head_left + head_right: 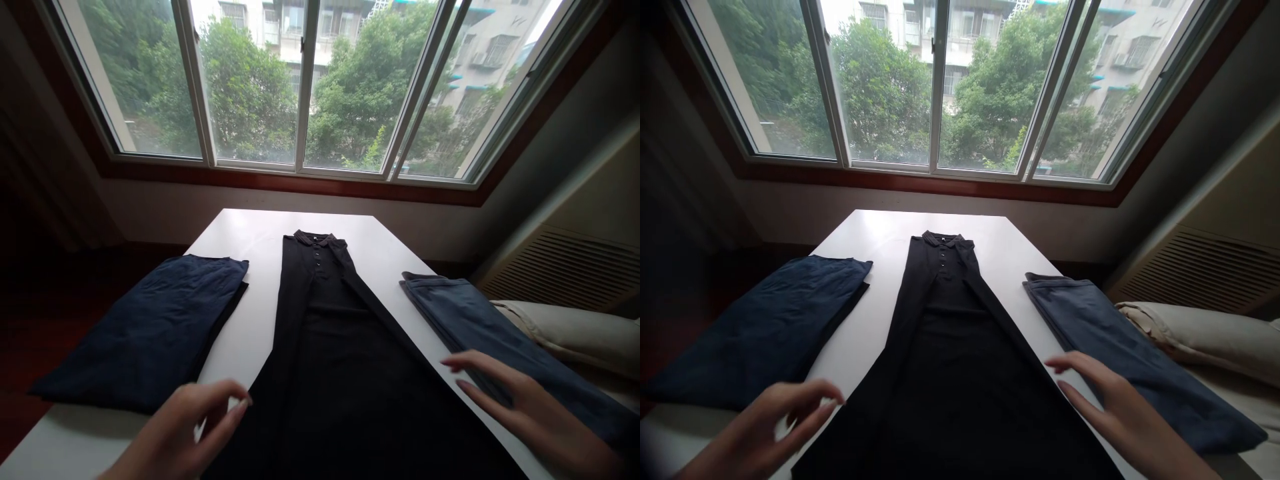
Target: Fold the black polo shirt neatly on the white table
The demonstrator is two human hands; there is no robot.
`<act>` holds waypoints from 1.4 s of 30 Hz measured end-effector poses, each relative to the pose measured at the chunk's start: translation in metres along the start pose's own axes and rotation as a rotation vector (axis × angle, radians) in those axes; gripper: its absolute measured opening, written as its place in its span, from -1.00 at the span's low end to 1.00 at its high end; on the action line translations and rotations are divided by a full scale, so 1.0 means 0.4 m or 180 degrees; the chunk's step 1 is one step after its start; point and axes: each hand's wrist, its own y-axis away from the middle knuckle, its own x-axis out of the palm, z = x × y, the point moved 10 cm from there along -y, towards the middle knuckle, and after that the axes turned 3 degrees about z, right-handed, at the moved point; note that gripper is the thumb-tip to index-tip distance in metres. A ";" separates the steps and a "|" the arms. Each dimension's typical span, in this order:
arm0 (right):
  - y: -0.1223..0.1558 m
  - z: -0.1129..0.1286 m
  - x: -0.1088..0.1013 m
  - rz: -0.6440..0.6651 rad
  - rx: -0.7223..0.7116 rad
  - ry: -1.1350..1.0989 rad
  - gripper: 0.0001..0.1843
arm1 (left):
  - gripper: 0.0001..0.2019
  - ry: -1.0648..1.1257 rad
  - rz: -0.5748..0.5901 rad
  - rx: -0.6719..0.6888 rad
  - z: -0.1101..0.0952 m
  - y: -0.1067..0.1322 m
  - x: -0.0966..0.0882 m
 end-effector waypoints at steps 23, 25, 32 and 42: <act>-0.968 0.120 0.246 0.0214 0.0287 0.1904 -0.39 | -0.61 -0.1772 0.0530 -0.0582 0.207 -1.041 0.230; -0.967 0.095 0.213 0.0118 0.0221 0.1925 -0.31 | -0.59 -0.1712 0.0602 -0.0532 0.231 -1.048 0.206; -0.923 -0.071 0.090 -0.0061 0.0437 0.1874 -0.41 | -0.43 -0.1755 0.0570 -0.0776 0.410 -1.009 0.078; -0.909 -0.062 0.093 -0.0026 0.0304 0.1867 -0.56 | -0.63 -0.1781 0.0054 -0.0782 0.456 -0.970 0.035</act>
